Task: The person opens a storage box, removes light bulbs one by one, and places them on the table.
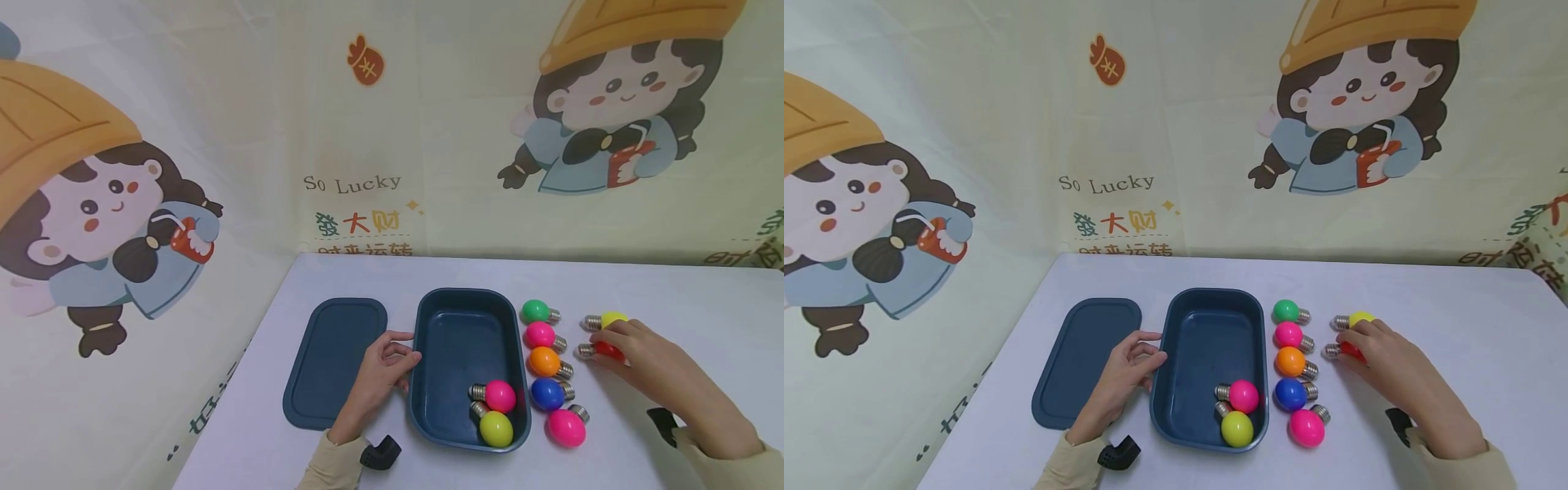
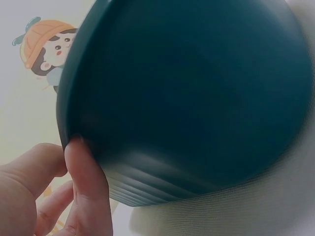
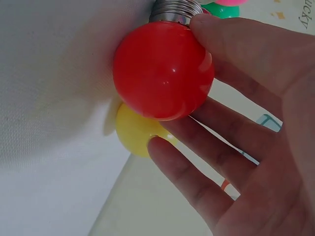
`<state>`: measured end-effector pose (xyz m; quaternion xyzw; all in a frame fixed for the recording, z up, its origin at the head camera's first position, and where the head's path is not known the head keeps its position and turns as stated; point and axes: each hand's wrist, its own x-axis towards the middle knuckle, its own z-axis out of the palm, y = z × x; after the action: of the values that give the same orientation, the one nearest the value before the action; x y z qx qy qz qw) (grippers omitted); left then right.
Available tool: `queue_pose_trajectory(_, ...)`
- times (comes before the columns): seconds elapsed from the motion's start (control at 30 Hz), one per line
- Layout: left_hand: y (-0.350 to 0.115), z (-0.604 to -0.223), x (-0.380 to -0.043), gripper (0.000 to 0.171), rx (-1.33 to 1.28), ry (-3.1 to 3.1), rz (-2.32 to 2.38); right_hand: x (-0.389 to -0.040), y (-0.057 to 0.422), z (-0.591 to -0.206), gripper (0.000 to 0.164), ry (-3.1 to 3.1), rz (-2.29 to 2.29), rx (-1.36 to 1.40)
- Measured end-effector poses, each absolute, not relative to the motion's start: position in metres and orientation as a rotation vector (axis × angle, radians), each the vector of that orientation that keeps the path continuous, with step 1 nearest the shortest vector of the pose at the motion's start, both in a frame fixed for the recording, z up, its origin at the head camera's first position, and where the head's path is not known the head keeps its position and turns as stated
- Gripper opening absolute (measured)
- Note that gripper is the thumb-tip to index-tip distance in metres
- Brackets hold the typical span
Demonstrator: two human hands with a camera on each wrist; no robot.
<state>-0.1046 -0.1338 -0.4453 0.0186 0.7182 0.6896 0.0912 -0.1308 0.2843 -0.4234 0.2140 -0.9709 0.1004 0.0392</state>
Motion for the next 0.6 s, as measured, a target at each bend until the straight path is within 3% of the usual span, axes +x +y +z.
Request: queue_pose_trajectory(0.6,-0.134,-0.447,-0.104,0.043,0.06,2.151,2.031,-0.125,0.271,-0.411,0.044,-2.933,0.303,0.687)
